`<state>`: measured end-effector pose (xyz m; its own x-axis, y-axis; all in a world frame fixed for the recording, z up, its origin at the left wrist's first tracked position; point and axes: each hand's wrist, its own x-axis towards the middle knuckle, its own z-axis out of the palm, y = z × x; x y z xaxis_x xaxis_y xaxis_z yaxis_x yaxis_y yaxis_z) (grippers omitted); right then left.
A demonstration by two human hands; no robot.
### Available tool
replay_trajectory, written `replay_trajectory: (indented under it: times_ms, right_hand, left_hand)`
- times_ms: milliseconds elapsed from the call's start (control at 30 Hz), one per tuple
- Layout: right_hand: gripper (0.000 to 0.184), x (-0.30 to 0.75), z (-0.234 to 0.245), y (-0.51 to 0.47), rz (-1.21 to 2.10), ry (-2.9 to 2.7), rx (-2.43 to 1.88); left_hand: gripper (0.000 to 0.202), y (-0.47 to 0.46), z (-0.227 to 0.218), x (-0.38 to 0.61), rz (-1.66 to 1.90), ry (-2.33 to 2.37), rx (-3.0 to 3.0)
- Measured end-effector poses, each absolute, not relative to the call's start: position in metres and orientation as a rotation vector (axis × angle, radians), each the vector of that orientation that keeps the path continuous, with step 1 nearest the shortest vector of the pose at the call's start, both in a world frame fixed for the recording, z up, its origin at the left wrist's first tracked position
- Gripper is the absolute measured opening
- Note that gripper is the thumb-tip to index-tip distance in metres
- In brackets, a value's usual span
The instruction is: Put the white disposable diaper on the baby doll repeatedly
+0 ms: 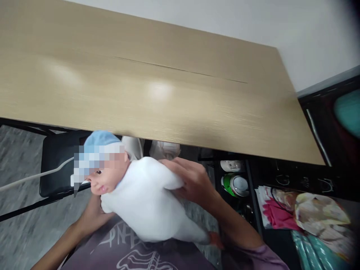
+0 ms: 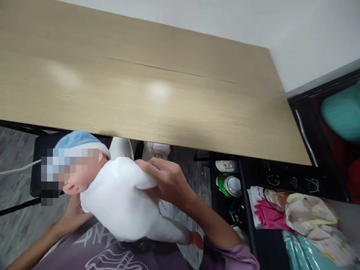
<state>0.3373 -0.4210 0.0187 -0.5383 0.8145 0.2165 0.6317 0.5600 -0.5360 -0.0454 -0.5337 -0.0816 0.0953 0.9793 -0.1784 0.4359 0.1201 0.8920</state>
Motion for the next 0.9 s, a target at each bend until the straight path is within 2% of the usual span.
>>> replay_trajectory:
  times_ms: [100,167,233,333,533,700,900]
  right_hand:
    - [0.044,0.366,0.034,-0.431,0.445,-2.188,-1.299]
    - [0.042,0.379,0.032,-0.427,0.345,-2.095,-1.425]
    - [0.042,0.388,0.023,-0.416,0.263,-2.022,-1.564]
    - [0.046,0.398,0.004,-0.397,0.164,-1.941,-1.734]
    - [0.043,0.409,-0.025,-0.38,0.156,-1.866,-1.752]
    - [0.043,0.415,-0.044,-0.356,0.133,-1.817,-1.68]
    - [0.055,0.419,-0.066,-0.291,0.059,-1.794,-1.66]
  left_hand:
    - [0.065,-0.499,-0.04,-0.044,0.689,1.449,1.675]
    - [0.072,-0.463,-0.011,-0.035,0.601,1.465,1.843]
    - [0.069,-0.424,0.012,-0.022,0.491,1.507,1.943]
    - [0.068,-0.373,0.028,-0.002,0.364,1.539,2.103]
    - [0.064,-0.32,0.02,0.011,0.253,1.6,2.327]
    - [0.052,-0.287,0.006,0.014,0.392,1.739,2.348]
    - [0.051,-0.217,-0.017,0.021,0.57,1.765,2.376]
